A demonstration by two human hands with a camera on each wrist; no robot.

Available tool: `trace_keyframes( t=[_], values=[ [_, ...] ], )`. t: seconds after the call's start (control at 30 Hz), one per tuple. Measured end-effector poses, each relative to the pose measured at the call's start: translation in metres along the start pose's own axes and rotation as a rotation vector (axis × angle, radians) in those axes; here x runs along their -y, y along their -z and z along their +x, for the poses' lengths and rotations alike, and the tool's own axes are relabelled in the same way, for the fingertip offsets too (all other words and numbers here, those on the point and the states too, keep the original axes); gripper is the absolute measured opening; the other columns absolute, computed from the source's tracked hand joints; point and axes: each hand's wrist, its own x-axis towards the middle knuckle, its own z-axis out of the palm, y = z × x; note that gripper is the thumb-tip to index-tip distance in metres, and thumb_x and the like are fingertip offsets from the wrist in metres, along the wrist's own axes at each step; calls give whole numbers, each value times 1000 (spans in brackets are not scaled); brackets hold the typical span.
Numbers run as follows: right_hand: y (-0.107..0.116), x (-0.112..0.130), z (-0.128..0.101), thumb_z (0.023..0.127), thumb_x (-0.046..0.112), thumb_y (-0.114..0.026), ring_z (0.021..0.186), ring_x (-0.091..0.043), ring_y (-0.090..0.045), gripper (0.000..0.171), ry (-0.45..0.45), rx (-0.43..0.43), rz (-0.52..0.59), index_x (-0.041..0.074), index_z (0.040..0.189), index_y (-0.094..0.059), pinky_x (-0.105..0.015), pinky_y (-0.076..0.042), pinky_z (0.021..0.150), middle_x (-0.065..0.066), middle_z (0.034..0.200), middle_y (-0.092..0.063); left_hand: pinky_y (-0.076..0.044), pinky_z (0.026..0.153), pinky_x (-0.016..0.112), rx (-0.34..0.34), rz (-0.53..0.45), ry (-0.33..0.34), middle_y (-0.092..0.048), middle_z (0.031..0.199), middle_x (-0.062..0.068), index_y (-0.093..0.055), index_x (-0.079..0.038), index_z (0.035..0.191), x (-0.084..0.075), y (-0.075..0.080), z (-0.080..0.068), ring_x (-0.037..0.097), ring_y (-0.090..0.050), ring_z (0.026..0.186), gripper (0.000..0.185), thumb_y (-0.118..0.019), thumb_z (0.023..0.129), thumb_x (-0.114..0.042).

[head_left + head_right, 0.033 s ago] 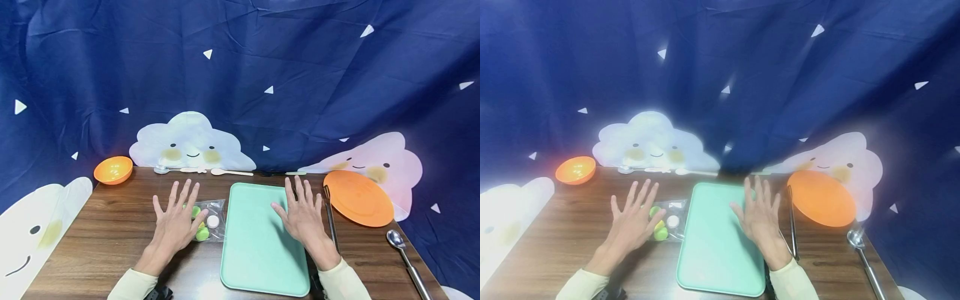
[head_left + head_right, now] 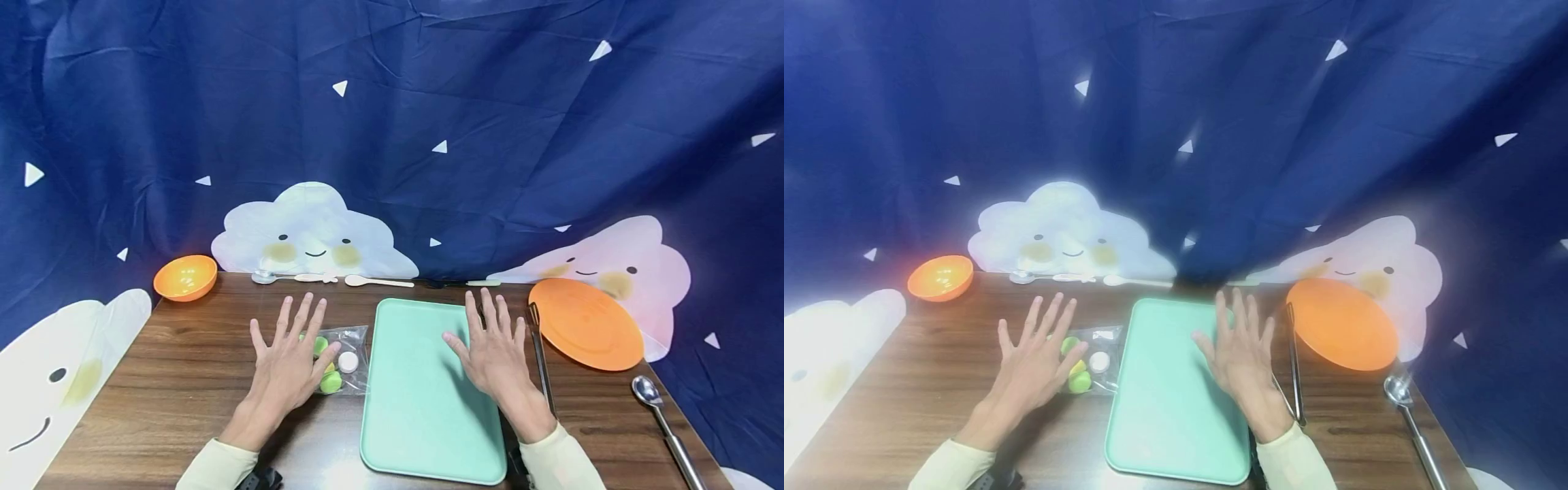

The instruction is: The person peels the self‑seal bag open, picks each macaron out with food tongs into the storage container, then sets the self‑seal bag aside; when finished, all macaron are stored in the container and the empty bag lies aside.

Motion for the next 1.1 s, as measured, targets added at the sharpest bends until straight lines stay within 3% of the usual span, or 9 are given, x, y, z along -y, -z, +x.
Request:
trace_keyframes(
  t=[0.13,0.27,0.4,0.53,0.63,0.73,0.97,1.1],
  values=[
    [-4,4,-3,109,51,-56,166,-49,-8,86,19,-10,12,11,173,-15,-80,-10,125,-23,179,-12,-4,120,88,-2,-1,1,-19,182,4,-23,-25,172,-1,-1,-2,37,-10,170,78,-52,108,-58],
    [-12,14,-7,106,45,-65,160,-51,-27,79,88,-88,40,5,167,-34,-78,-23,123,-29,172,-29,-7,120,87,1,2,-11,-23,181,5,-26,-25,172,-5,-1,-5,36,-13,169,77,-55,108,-56],
    [-21,34,-13,101,35,-75,143,-49,-51,59,192,-139,98,2,147,-58,-68,-42,116,-29,154,-53,-13,119,88,44,-1,-38,-28,179,6,-33,-23,170,-8,2,-8,37,-19,168,73,-57,108,-53],
    [-29,60,-20,96,27,-81,119,-36,-68,35,291,-62,154,6,122,-71,-54,-56,104,-15,127,-70,-15,119,87,151,-28,-62,-30,178,8,-38,-21,168,-10,3,-12,39,-22,167,68,-55,109,-51],
    [-36,81,-24,94,29,-83,102,-25,-70,29,378,18,133,9,113,-73,-45,-60,93,-6,110,-71,-14,119,87,235,-33,-63,-28,179,8,-37,-21,168,-9,3,-14,40,-21,167,67,-52,110,-51],
    [-43,100,-25,93,37,-83,92,-18,-66,34,452,50,59,11,112,-73,-39,-59,83,-3,103,-68,-14,120,87,282,-25,-56,-28,179,8,-37,-21,168,-6,1,-16,40,-21,167,67,-51,110,-52],
    [-56,123,-20,89,50,-84,86,-20,-66,48,507,-28,-92,11,114,-70,-36,-55,74,-4,102,-69,-13,120,87,324,-31,-58,-30,178,8,-39,-21,167,-5,-1,-16,40,-24,166,64,-48,112,-51],
    [-58,124,-19,89,46,-86,83,-20,-68,41,522,-61,-123,12,108,-73,-35,-54,71,-5,104,-72,-13,120,87,339,-38,-65,-31,178,6,-40,-21,167,-7,-2,-15,39,-25,166,62,-46,112,-51]
  ],
)
